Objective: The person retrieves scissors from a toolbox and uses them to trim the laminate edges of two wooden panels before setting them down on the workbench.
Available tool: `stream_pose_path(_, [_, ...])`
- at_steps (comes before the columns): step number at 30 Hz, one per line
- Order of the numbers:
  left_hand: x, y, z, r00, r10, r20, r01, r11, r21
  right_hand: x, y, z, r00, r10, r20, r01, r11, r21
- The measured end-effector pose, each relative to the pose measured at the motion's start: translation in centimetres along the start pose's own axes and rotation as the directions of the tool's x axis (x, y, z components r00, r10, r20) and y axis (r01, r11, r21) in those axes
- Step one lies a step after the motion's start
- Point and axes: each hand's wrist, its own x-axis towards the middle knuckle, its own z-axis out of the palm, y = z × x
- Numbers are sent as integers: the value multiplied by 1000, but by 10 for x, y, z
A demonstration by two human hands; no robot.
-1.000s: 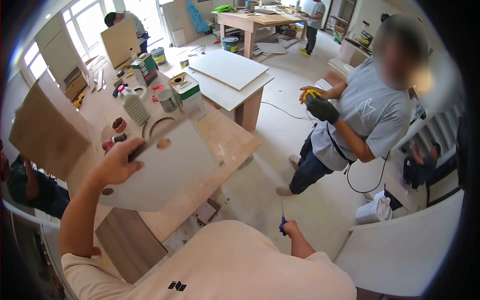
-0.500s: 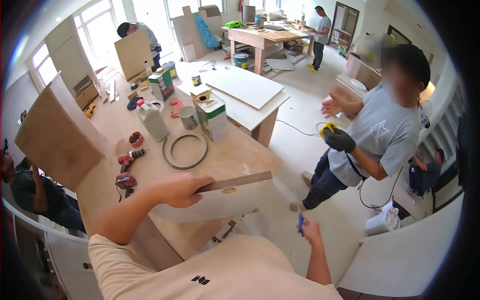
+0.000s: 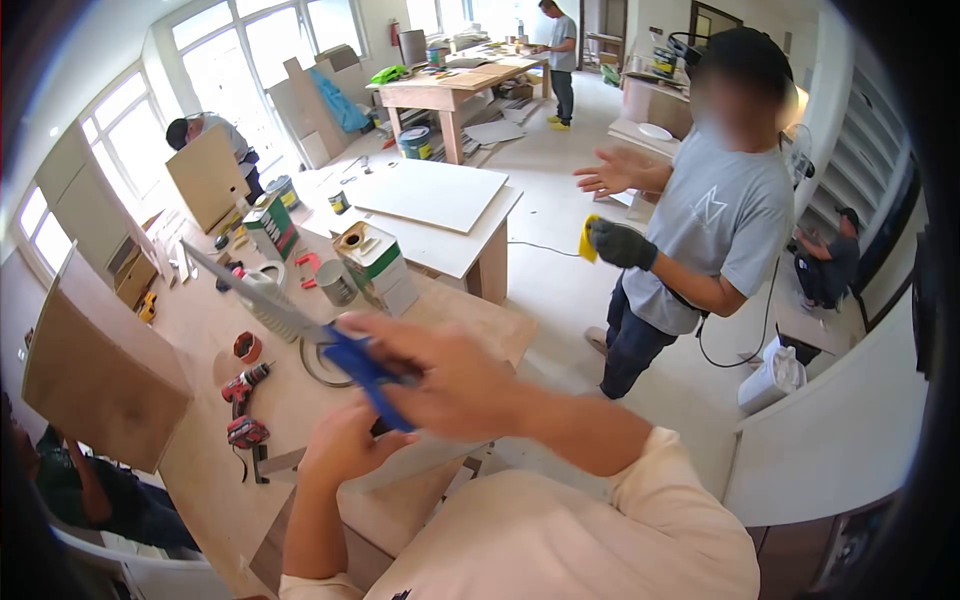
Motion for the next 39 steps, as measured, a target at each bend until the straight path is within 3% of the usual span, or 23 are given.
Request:
stream_pose_path(1, [-4, -7, 5, 997, 14, -72, -17, 999, -46, 5, 9, 14, 1000, -17, -6, 17, 994, 108])
stream_pose_path(4, [-10, -3, 9, 967, -71, -244, 37, 990, -139, 5, 61, 51, 986, -56, -156, 62, 998, 33])
stream_pose_path(5, [-10, -1, 10, 951, -82, -298, 40, 989, -144, 3, 74, 57, 988, 30, -150, -17, 997, 82])
stream_pose_path(8, [-11, 6, 14, 955, -112, -274, 115, 993, -5, 0, 91, 57, 965, 235, -118, -209, 957, 200])
stream_pose_path(10, [-9, 6, 17, 954, -114, -278, 92, 992, -90, -3, 88, 53, 953, 286, -97, -255, 935, 248])
stream_pose_path(14, [-8, 4, 15, 945, -72, -318, 35, 992, -123, -7, 85, 57, 964, 213, -160, -193, 972, 133])
stream_pose_path(19, [-9, 7, 12, 956, -143, -255, 107, 983, -148, -9, 86, 57, 970, 161, -182, -156, 987, 39])
stream_pose_path(22, [-10, 10, 10, 958, -192, -213, 170, 978, -117, -4, 93, 59, 964, 255, -80, -194, 873, 448])
stream_pose_path(25, [-10, 14, 7, 958, -172, -230, 157, 984, -83, -10, 76, 47, 966, 237, -100, -126, 775, 619])
stream_pose_path(28, [-10, 12, 13, 950, -119, -289, 91, 990, -109, -24, 62, 25, 943, 274, -187, -140, 841, 522])
stream_pose_path(31, [-13, 7, 15, 946, -92, -311, 58, 991, -117, -42, 66, -9, 914, 387, -119, -221, 723, 654])
stream_pose_path(33, [-13, 8, 15, 948, -103, -300, 65, 989, -132, -60, 70, -34, 909, 393, -137, -179, 666, 724])
stream_pose_path(36, [-15, 14, 12, 951, -133, -281, 88, 982, -169, -83, 63, -58, 888, 336, -315, -58, 760, 647])
stream_pose_path(39, [-17, 15, 14, 953, -122, -279, 79, 983, -164, -93, 75, -72, 849, 308, -429, -105, 894, 435])
